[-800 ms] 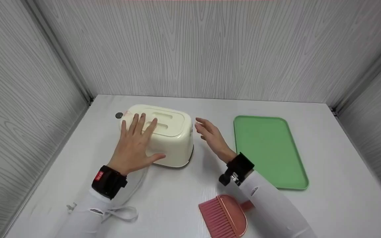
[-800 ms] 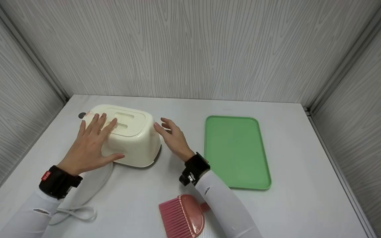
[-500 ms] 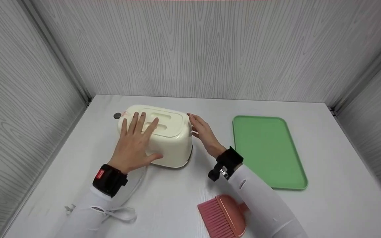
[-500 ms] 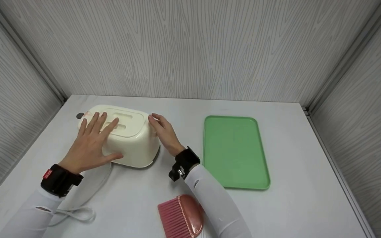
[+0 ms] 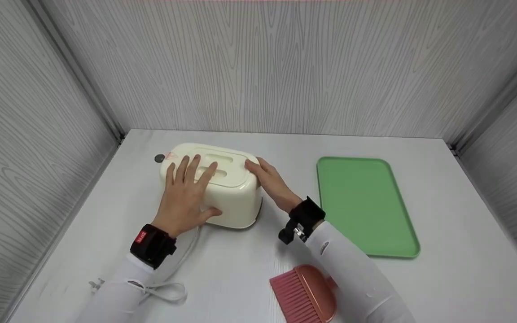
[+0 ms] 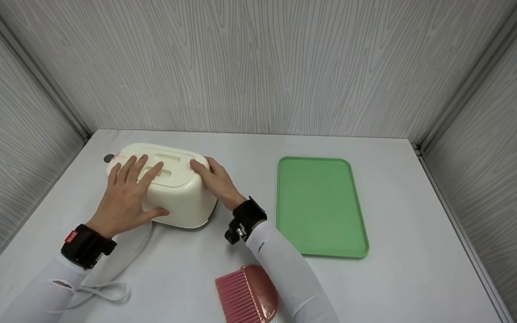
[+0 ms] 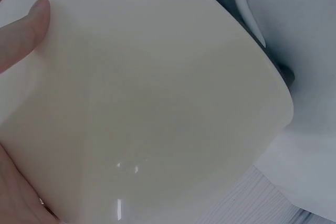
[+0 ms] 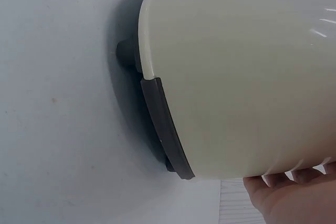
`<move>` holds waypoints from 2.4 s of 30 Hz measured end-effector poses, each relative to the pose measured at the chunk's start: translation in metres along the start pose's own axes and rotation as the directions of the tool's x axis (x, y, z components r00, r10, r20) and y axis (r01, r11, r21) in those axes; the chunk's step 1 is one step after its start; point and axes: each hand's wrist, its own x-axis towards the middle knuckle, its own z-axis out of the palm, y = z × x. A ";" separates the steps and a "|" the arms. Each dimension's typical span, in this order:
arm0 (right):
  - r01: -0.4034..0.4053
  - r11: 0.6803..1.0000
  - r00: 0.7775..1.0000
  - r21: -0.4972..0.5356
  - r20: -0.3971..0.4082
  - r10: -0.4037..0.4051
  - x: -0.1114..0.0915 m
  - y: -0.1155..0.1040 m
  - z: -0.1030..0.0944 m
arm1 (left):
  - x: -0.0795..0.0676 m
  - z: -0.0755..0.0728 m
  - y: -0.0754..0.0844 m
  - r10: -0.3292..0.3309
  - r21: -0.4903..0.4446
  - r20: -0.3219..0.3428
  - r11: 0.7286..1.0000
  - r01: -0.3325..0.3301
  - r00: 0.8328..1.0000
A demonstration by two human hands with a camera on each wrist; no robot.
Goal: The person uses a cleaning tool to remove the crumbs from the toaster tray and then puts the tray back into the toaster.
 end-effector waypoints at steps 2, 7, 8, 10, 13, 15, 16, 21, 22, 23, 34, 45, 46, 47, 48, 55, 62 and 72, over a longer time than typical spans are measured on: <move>-0.001 1.000 1.000 -0.002 0.002 0.001 0.000 0.000 -0.001 | 0.001 0.000 0.001 0.005 -0.004 -0.010 1.000 -0.005 1.000; 0.000 1.000 1.000 -0.007 -0.007 0.000 -0.004 -0.001 -0.006 | 0.005 0.000 0.004 0.007 -0.016 0.004 1.000 -0.007 1.000; 0.001 1.000 1.000 -0.009 -0.008 -0.001 -0.006 -0.001 -0.008 | 0.006 0.000 0.005 0.007 -0.017 0.010 1.000 -0.007 1.000; 0.003 1.000 1.000 -0.007 -0.012 -0.003 -0.008 -0.002 -0.010 | 0.008 0.000 0.007 0.010 -0.017 0.020 1.000 -0.009 1.000; 0.013 1.000 1.000 0.000 -0.020 -0.013 -0.012 -0.002 -0.014 | 0.011 0.001 0.009 0.017 -0.018 0.031 1.000 -0.016 0.999; 0.017 1.000 1.000 0.007 -0.026 -0.017 -0.015 -0.001 -0.016 | 0.012 0.002 0.010 0.024 -0.018 0.032 1.000 -0.024 0.999; 0.019 1.000 0.999 0.009 -0.032 -0.019 -0.016 -0.001 -0.017 | 0.013 0.002 0.011 0.030 -0.017 0.031 0.999 -0.030 0.999; 0.023 1.000 0.998 0.021 -0.062 -0.022 -0.022 -0.002 -0.021 | 0.019 0.003 0.013 0.062 -0.023 0.029 0.998 -0.061 0.998; 0.022 1.000 0.998 0.022 -0.068 -0.020 -0.024 -0.003 -0.021 | 0.021 0.003 0.013 0.065 -0.026 0.032 0.998 -0.064 0.997; 0.019 1.000 0.997 0.024 -0.072 -0.018 -0.025 -0.003 -0.021 | 0.022 0.003 0.013 0.067 -0.031 0.038 0.997 -0.066 0.997; -0.021 1.000 0.987 0.004 -0.162 0.021 -0.040 -0.003 -0.024 | 0.035 0.004 0.017 0.095 -0.047 0.122 0.995 -0.089 0.988; -0.026 0.997 0.964 0.070 -0.262 0.044 -0.057 -0.002 -0.027 | 0.047 0.009 0.026 0.138 -0.060 0.151 0.990 -0.130 0.979; -0.027 0.997 0.962 0.073 -0.269 0.046 -0.058 -0.003 -0.027 | 0.048 0.009 0.026 0.144 -0.068 0.147 0.989 -0.135 0.979; -0.028 0.997 0.961 0.076 -0.274 0.048 -0.059 -0.003 -0.028 | 0.049 0.009 0.027 0.148 -0.074 0.145 0.988 -0.139 0.978; -0.028 0.996 0.959 0.079 -0.279 0.049 -0.060 -0.003 -0.028 | 0.050 0.010 0.028 0.151 -0.080 0.146 0.987 -0.140 0.978; -0.023 0.994 0.944 0.103 -0.325 0.055 -0.069 -0.004 -0.032 | 0.059 0.012 0.033 0.170 -0.114 0.170 0.982 -0.152 0.971; -0.010 0.994 0.923 0.108 -0.382 0.050 -0.076 -0.003 -0.037 | 0.070 0.015 0.038 0.209 -0.113 0.179 0.975 -0.191 0.961; -0.003 0.991 0.896 0.131 -0.439 0.060 -0.083 -0.001 -0.039 | 0.079 0.019 0.046 0.250 -0.116 0.179 0.966 -0.232 0.952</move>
